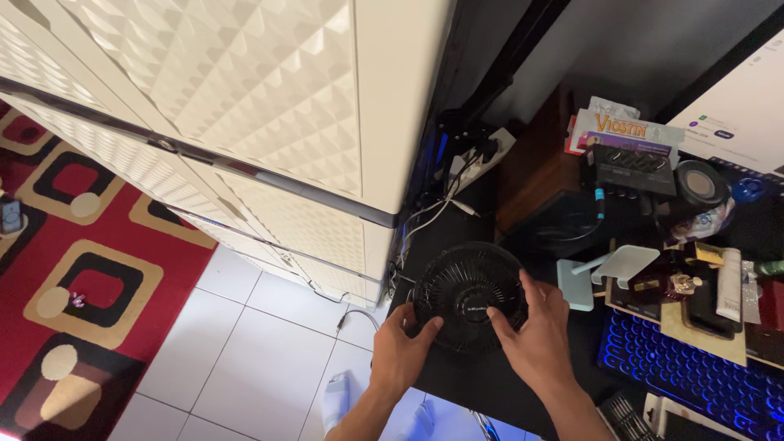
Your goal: The person assembles a small black desk fan on a desk. They place the fan blades into the front grille, align the rear grille, and use a screwdriver to fasten screws around the perimeter to secure the assembly.
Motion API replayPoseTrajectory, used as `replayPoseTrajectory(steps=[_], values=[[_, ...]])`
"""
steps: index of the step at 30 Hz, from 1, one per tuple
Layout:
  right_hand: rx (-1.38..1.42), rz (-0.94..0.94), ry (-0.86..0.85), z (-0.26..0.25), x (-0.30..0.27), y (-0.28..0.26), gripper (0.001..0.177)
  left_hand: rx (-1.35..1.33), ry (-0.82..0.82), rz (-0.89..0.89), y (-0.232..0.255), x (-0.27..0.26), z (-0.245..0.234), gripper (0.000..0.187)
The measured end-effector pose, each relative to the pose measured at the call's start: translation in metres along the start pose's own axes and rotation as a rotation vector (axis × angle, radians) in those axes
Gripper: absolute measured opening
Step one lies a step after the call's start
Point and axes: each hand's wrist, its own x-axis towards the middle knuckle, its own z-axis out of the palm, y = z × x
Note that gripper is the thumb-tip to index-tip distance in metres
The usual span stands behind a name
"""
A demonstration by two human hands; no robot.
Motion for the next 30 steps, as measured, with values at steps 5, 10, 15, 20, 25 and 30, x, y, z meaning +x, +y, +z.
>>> replayPoseTrajectory(steps=[5, 10, 15, 20, 25, 30], values=[[-0.004, -0.040, 0.020, 0.002, 0.000, -0.001, 0.083, -0.044, 0.000, 0.049, 0.005, -0.002, -0.002, 0.073], [0.029, 0.012, 0.003, 0.004, 0.004, 0.001, 0.082, -0.078, -0.054, 0.002, 0.013, -0.004, -0.006, 0.072], [-0.004, 0.004, 0.016, 0.003, 0.005, 0.005, 0.082, -0.074, -0.038, 0.118, 0.014, -0.003, -0.004, 0.068], [-0.009, 0.021, 0.006, 0.003, 0.007, 0.007, 0.081, -0.060, -0.041, 0.124, 0.015, -0.002, -0.001, 0.068], [0.017, 0.048, -0.012, 0.003, 0.008, 0.008, 0.081, 0.029, -0.033, 0.104, 0.017, -0.001, -0.002, 0.076], [0.009, 0.013, 0.013, 0.002, 0.008, 0.008, 0.082, 0.078, -0.043, 0.093, 0.020, 0.002, -0.002, 0.086]])
